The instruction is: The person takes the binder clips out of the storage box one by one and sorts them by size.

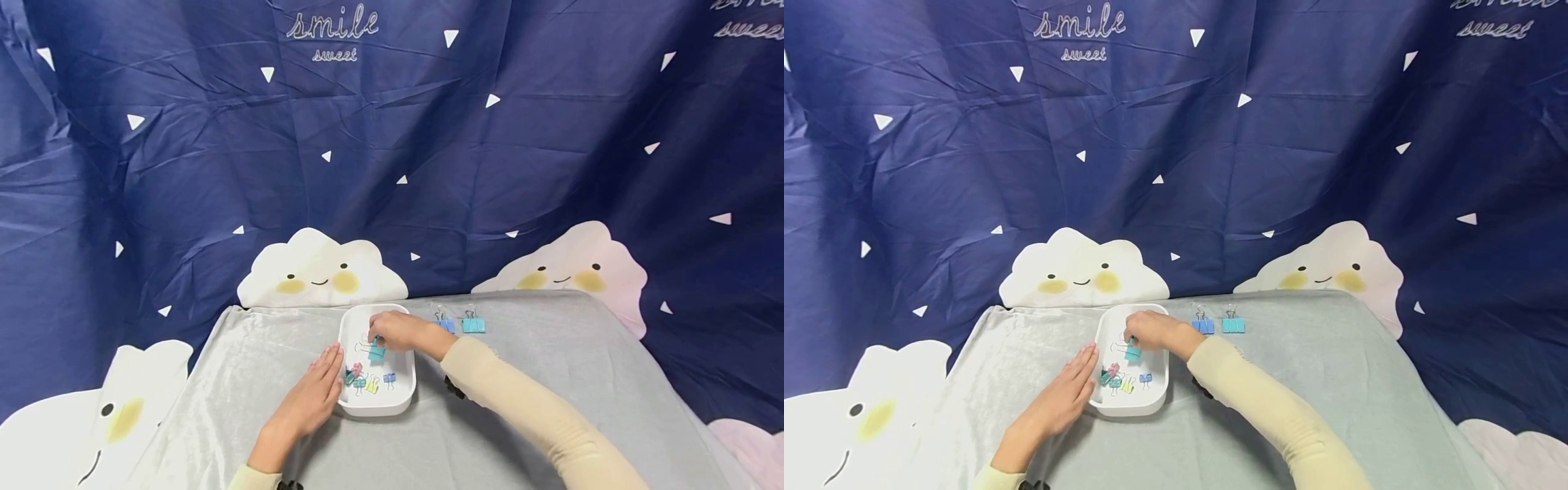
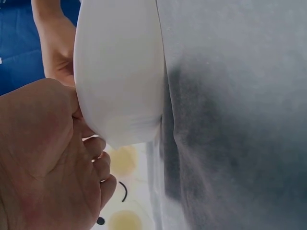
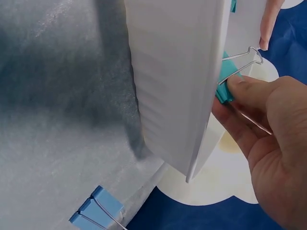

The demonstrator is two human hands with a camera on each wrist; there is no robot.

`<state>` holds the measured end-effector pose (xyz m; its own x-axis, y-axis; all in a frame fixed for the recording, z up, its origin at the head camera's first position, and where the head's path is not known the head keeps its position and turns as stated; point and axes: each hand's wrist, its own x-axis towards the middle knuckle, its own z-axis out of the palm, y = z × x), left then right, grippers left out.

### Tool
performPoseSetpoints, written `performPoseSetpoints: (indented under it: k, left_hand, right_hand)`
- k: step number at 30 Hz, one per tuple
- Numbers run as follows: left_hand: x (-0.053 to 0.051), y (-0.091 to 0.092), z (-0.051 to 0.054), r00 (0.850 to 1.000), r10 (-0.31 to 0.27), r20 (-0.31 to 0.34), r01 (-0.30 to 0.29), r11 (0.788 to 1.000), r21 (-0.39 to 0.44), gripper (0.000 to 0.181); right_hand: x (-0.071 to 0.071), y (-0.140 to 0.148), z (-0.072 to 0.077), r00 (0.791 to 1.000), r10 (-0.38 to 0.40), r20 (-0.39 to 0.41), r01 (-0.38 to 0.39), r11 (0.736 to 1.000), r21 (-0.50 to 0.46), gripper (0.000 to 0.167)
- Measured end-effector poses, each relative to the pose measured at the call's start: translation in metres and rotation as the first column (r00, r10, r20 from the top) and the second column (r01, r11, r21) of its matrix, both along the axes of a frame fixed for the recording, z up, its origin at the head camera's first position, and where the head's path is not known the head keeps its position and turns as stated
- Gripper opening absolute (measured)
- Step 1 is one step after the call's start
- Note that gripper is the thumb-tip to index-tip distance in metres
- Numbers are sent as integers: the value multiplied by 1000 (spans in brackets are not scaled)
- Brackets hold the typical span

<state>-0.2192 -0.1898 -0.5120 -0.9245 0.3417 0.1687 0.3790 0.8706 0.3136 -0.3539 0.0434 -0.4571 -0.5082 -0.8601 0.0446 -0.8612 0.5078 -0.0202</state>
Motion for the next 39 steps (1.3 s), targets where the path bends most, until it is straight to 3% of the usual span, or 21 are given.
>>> performPoseSetpoints:
  k: [19,31,39]
  left_hand:
    - [1,-1,-5,998,-10,-64,11,1000,15,57]
    - [1,-2,-11,997,-15,-78,17,1000,21,57]
    - [1,-3,-12,995,-24,-97,27,999,32,58]
  right_hand:
    - [4,5,13,998,18,54,-9,988,-157,18]
    - [4,23,23,997,26,67,-7,963,-268,14]
    - [4,37,27,998,-23,66,41,959,-280,14]
